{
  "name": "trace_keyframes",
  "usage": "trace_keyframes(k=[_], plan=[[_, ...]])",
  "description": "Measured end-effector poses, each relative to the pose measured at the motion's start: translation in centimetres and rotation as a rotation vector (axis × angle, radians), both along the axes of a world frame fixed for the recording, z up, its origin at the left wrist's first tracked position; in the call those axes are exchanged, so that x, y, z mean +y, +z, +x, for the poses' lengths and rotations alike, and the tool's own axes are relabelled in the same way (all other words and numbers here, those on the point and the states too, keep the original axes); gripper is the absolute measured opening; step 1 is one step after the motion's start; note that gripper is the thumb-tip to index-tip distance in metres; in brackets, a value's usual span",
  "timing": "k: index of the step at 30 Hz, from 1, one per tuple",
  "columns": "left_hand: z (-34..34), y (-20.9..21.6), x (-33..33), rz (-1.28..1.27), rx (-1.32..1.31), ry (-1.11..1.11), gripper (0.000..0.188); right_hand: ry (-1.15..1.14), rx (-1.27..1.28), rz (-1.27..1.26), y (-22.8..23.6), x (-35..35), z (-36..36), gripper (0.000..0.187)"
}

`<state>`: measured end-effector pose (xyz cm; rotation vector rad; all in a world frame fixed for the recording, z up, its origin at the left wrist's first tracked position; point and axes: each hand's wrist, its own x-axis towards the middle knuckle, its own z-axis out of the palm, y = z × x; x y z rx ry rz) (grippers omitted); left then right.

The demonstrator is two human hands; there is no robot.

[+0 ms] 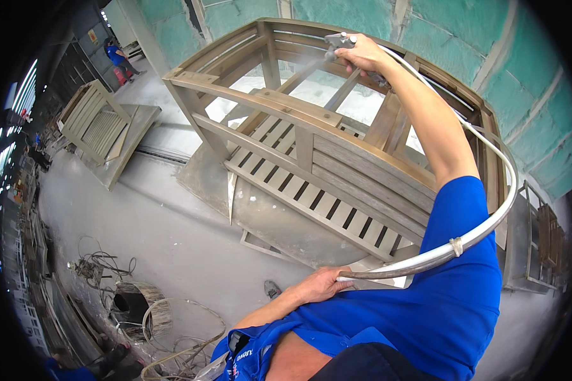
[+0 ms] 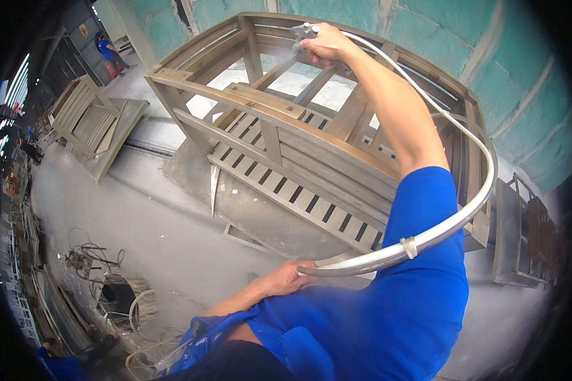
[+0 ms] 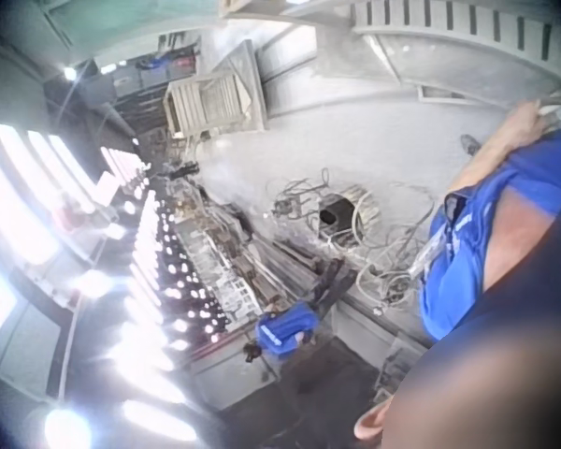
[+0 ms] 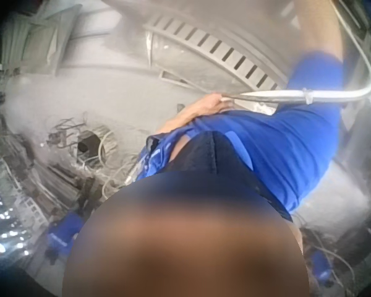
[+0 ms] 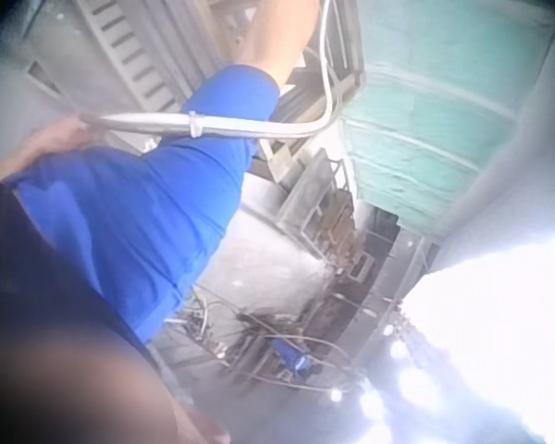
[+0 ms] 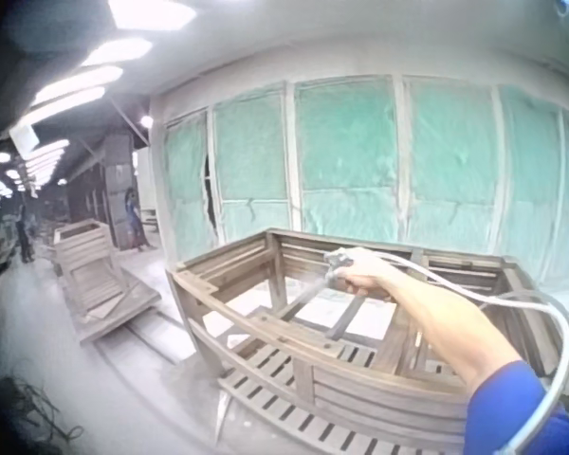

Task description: The person uses a spray gun to apply a light-colored coating to a wooden slatted furniture frame. They move around the object, spraying different sides and sections while holding the hose with the other hand.

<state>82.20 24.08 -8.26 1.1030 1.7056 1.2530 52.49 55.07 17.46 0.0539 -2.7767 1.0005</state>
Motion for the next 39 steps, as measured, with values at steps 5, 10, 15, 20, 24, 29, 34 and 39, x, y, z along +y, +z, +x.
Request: trace_keyframes(k=[5, 10, 15, 20, 24, 29, 34, 39], plan=[[-1.5, 0.6, -0.3, 0.037, 0.129, -0.040, 0.018, 0.202, -0.157, -0.157, 0.9, -2.3, 4.2, 0.031], [-3.5, 0.3, -1.7, -0.011, 0.060, -0.111, 0.015, -0.014, -0.003, 0.138, 0.7, -3.4, 3.0, 0.039], [-7.9, -0.6, -5.3, 0.180, 0.066, -0.167, 0.014, -0.136, 0.172, 0.179, -1.5, -4.6, -4.0, 0.050], [-15.3, -0.5, -11.3, 0.069, 0.043, -0.224, 0.023, -0.034, 0.311, 0.273, -4.5, -9.7, -14.4, 0.047], [-21.7, -0.3, -16.0, 0.048, 0.117, -0.127, 0.020, 0.030, 0.021, 0.056, -4.2, -15.2, -18.1, 0.053], [-27.5, 0.0, -20.4, -0.011, 0.085, -0.138, 0.025, 0.148, -0.107, -0.105, -1.8, -17.4, -16.2, 0.055], [-29.5, 0.4, -21.1, 0.050, 0.090, -0.161, 0.023, -0.066, 0.304, 0.159, -1.4, -16.2, -19.0, 0.048], [-30.1, 0.8, -21.7, 0.038, 0.079, -0.143, 0.021, -0.296, 0.258, 0.046, 3.0, -15.7, -21.1, 0.048]])
